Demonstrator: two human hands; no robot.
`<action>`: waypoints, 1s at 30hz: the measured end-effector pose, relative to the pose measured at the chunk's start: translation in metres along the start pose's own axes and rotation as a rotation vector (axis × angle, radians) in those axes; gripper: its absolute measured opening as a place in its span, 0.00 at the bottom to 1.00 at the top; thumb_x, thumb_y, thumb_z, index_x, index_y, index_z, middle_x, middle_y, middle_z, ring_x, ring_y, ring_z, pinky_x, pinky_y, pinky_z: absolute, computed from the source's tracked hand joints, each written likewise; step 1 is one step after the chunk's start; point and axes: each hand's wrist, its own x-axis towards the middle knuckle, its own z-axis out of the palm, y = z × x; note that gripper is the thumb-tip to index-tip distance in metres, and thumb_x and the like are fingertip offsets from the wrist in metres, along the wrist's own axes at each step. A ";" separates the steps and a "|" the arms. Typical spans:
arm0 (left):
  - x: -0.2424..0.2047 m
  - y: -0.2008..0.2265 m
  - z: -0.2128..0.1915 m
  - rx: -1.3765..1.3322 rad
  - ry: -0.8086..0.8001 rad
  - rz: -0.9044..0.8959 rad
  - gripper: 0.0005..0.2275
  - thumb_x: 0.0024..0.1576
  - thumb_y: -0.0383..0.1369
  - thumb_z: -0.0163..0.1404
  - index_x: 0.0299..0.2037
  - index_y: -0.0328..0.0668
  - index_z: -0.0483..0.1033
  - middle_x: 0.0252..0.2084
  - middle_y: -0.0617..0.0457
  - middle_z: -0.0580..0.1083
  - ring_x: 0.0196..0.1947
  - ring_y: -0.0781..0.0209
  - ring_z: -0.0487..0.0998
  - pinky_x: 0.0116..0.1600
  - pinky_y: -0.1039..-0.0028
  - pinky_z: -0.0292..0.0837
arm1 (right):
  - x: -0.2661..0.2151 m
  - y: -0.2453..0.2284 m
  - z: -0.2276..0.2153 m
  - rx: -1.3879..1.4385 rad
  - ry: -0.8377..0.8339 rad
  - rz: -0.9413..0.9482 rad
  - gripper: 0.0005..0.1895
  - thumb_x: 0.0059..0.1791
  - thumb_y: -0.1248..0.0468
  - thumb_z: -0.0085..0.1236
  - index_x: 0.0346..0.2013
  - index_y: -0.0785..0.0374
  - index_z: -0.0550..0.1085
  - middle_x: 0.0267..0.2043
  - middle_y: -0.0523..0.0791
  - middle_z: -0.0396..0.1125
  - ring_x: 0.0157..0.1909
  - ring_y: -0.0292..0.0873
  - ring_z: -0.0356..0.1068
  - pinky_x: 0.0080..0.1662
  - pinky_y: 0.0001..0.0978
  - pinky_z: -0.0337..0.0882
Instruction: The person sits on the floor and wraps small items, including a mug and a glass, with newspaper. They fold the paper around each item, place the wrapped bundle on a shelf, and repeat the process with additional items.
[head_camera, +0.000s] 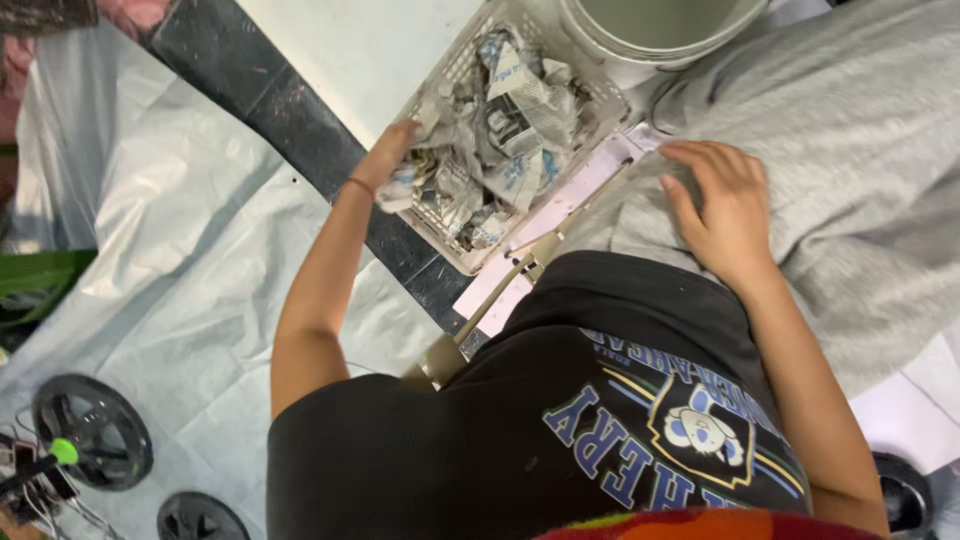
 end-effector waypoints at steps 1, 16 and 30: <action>0.009 -0.006 0.013 -0.145 -0.014 -0.154 0.21 0.72 0.37 0.33 0.59 0.22 0.71 0.28 0.51 0.65 0.21 0.63 0.60 0.27 0.69 0.62 | 0.001 -0.003 0.001 -0.035 -0.003 0.000 0.15 0.57 0.62 0.56 0.57 0.62 0.75 0.61 0.47 0.71 0.65 0.51 0.66 0.64 0.44 0.59; 0.046 0.008 0.199 0.785 0.370 0.260 0.12 0.57 0.35 0.52 0.49 0.40 0.78 0.62 0.43 0.69 0.66 0.39 0.62 0.71 0.52 0.56 | 0.098 0.024 0.192 -0.064 -0.668 -0.220 0.20 0.52 0.56 0.53 0.53 0.67 0.71 0.55 0.55 0.68 0.56 0.59 0.70 0.54 0.51 0.70; -0.016 -0.077 0.082 0.360 0.534 -0.244 0.09 0.62 0.38 0.58 0.47 0.45 0.83 0.56 0.47 0.76 0.60 0.49 0.75 0.68 0.63 0.70 | 0.104 0.024 0.174 -0.074 -0.806 0.051 0.24 0.55 0.51 0.47 0.61 0.60 0.68 0.60 0.54 0.67 0.56 0.60 0.69 0.54 0.52 0.69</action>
